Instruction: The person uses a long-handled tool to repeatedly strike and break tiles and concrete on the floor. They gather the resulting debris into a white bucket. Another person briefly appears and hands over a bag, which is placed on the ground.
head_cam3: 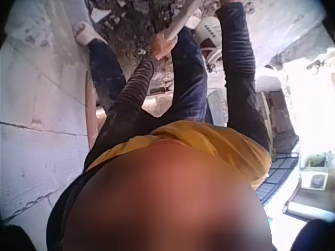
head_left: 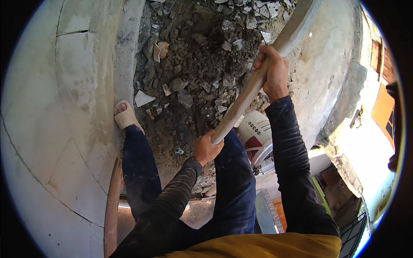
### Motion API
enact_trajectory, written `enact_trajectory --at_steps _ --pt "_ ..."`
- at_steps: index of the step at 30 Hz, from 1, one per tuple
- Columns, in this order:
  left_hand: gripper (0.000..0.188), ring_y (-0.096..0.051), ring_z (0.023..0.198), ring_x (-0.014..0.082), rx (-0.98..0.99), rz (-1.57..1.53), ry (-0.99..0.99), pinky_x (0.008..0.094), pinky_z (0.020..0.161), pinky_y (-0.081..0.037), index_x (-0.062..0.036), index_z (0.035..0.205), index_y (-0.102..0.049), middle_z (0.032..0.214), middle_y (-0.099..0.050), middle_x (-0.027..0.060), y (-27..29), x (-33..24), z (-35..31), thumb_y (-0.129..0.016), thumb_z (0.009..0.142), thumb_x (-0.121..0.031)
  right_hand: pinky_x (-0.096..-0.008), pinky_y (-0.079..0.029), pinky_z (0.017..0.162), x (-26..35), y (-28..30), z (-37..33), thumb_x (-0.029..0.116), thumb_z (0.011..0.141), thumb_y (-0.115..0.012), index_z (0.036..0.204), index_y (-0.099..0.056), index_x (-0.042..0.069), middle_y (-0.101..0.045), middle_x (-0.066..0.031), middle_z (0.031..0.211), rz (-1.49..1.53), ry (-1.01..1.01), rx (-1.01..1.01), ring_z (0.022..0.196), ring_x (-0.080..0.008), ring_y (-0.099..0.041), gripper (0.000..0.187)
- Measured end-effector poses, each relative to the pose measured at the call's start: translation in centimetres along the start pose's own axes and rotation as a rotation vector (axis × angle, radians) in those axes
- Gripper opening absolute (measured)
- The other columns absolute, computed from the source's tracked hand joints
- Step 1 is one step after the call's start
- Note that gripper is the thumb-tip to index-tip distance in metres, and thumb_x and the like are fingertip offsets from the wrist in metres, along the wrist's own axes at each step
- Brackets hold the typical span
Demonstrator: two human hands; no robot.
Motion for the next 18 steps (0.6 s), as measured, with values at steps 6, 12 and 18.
enact_trajectory --at_steps 6,12,18 --pt "0.027 -0.060 0.058 0.0120 0.186 -0.370 0.613 0.0316 0.057 -0.052 0.0002 0.090 -0.067 0.069 -0.062 0.0037 2.8 5.5 -8.2 -0.078 0.091 -0.024 -0.0377 -0.051 0.045 -19.1 -8.9 -2.3 0.009 0.088 -0.071 0.093 -0.062 -0.011 -0.064 -0.0120 0.069 -0.380 -0.593 -0.027 0.049 -0.0208 -0.061 0.022" --pt "0.021 -0.053 0.054 0.0072 0.136 -0.806 0.550 0.0258 0.048 -0.043 -0.0054 0.089 -0.060 0.065 -0.053 -0.0024 1.2 -0.4 -16.8 -0.076 0.094 -0.019 -0.0413 -0.052 0.047 -27.7 -10.2 -4.9 0.011 0.089 -0.074 0.086 -0.064 -0.006 -0.063 -0.0106 0.065 -0.346 -0.620 0.242 0.050 -0.0227 -0.060 0.020" --pt "0.051 -0.060 0.069 0.0109 0.313 -0.722 0.368 0.0289 0.061 -0.052 0.0023 0.132 -0.044 0.090 -0.058 0.0055 0.2 -11.1 -18.7 -0.073 0.093 -0.012 -0.0382 -0.055 0.055 -19.3 -5.3 -6.2 0.015 0.095 -0.069 0.097 -0.065 0.001 -0.059 -0.0067 0.069 -0.238 -0.703 0.261 0.055 -0.0173 -0.057 0.015"
Point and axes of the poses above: each hand's wrist, its own z-axis towards the middle knuckle, its own y-axis out of the back of the hand, x = y × z, the point moved 10 cm from there along z, towards the middle knuckle
